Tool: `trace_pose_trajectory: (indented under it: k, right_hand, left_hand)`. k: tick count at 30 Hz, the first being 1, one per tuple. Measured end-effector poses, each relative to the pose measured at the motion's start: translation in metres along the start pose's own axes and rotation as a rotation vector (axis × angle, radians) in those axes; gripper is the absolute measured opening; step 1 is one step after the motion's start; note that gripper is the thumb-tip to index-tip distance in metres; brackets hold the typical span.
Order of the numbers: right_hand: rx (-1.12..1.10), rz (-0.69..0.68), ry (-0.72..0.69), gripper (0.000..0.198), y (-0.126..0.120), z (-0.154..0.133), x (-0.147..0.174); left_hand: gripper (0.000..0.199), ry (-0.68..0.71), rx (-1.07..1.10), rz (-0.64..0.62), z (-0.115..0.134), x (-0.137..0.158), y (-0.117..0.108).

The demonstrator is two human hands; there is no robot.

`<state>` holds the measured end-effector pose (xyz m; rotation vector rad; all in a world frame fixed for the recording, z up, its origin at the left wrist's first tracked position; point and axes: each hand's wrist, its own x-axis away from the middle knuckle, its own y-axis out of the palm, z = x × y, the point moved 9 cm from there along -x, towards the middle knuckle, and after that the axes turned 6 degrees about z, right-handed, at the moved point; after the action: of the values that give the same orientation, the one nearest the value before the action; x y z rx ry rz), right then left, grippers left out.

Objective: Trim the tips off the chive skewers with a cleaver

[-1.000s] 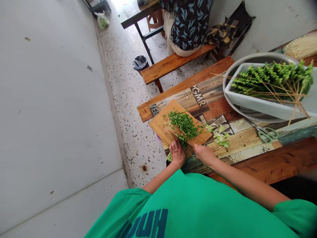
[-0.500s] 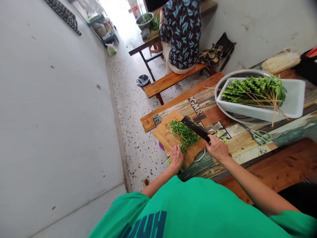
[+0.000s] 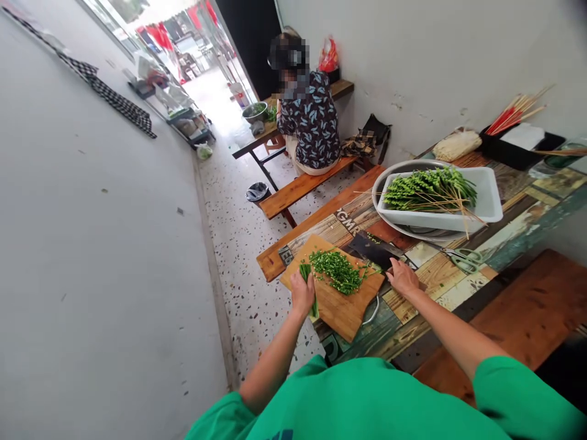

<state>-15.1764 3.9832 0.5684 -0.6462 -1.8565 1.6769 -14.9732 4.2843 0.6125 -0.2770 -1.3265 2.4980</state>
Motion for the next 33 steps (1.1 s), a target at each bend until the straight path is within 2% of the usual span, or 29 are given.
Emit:
trace_pose_trajectory:
  k: [2, 4, 6, 8, 10, 12, 14, 17, 18, 20, 22, 24, 29, 31, 33]
  right_hand:
    - [-0.017, -0.018, 0.028, 0.040, -0.008, -0.007, 0.003]
    - [-0.144, -0.050, 0.008, 0.036, -0.021, -0.028, 0.014]
    - [-0.404, -0.116, -0.107, 0.037, -0.037, -0.064, 0.034]
    - [-0.683, -0.159, -0.258, 0.041, -0.063, -0.099, 0.062]
    - [-0.870, -0.151, -0.342, 0.045, -0.092, -0.116, 0.089]
    - [-0.941, -0.130, -0.367, 0.044, -0.117, -0.117, 0.109]
    - [-0.907, -0.008, -0.341, 0.043, -0.142, -0.102, 0.116]
    - [-0.735, 0.326, -0.249, 0.041, -0.182, -0.062, 0.116]
    - [-0.701, 0.382, -0.238, 0.041, -0.190, -0.053, 0.115]
    - [-0.730, 0.313, -0.275, 0.038, -0.190, -0.046, 0.113]
    - [-0.848, 0.182, -0.304, 0.038, -0.185, -0.044, 0.114]
    - [-0.964, 0.146, -0.260, 0.041, -0.188, -0.035, 0.113]
    - [-1.184, 0.230, 0.017, 0.046, -0.218, 0.022, 0.083]
    - [-1.268, 0.267, 0.105, 0.049, -0.236, 0.049, 0.061]
    - [-1.320, 0.312, 0.154, 0.051, -0.257, 0.073, 0.038]
  left_hand:
    - [0.019, -0.235, 0.381, -0.043, 0.002, -0.018, -0.003]
    - [0.019, -0.549, 0.786, -0.153, 0.012, -0.024, 0.009]
    - [0.019, -0.808, 1.104, -0.334, 0.040, -0.019, 0.027]
    - [0.020, -0.941, 1.281, -0.551, 0.077, -0.009, 0.038]
    - [0.021, -0.952, 1.341, -0.741, 0.113, 0.000, 0.040]
    - [0.021, -0.923, 1.359, -0.895, 0.146, 0.011, 0.041]
    - [0.022, -0.897, 1.388, -1.037, 0.180, 0.022, 0.041]
    - [0.026, -0.854, 1.421, -1.200, 0.227, 0.034, 0.041]
    - [0.028, -0.836, 1.422, -1.235, 0.240, 0.037, 0.040]
    - [0.031, -0.792, 1.410, -1.293, 0.262, 0.041, 0.040]
    - [0.034, -0.737, 1.395, -1.337, 0.279, 0.045, 0.041]
    - [0.037, -0.697, 1.400, -1.375, 0.292, 0.048, 0.042]
    - [0.060, -0.705, 1.447, -1.386, 0.313, 0.044, 0.055]
    - [0.069, -0.730, 1.400, -1.351, 0.308, 0.040, 0.062]
    - [0.070, -0.751, 1.352, -1.322, 0.294, 0.038, 0.067]
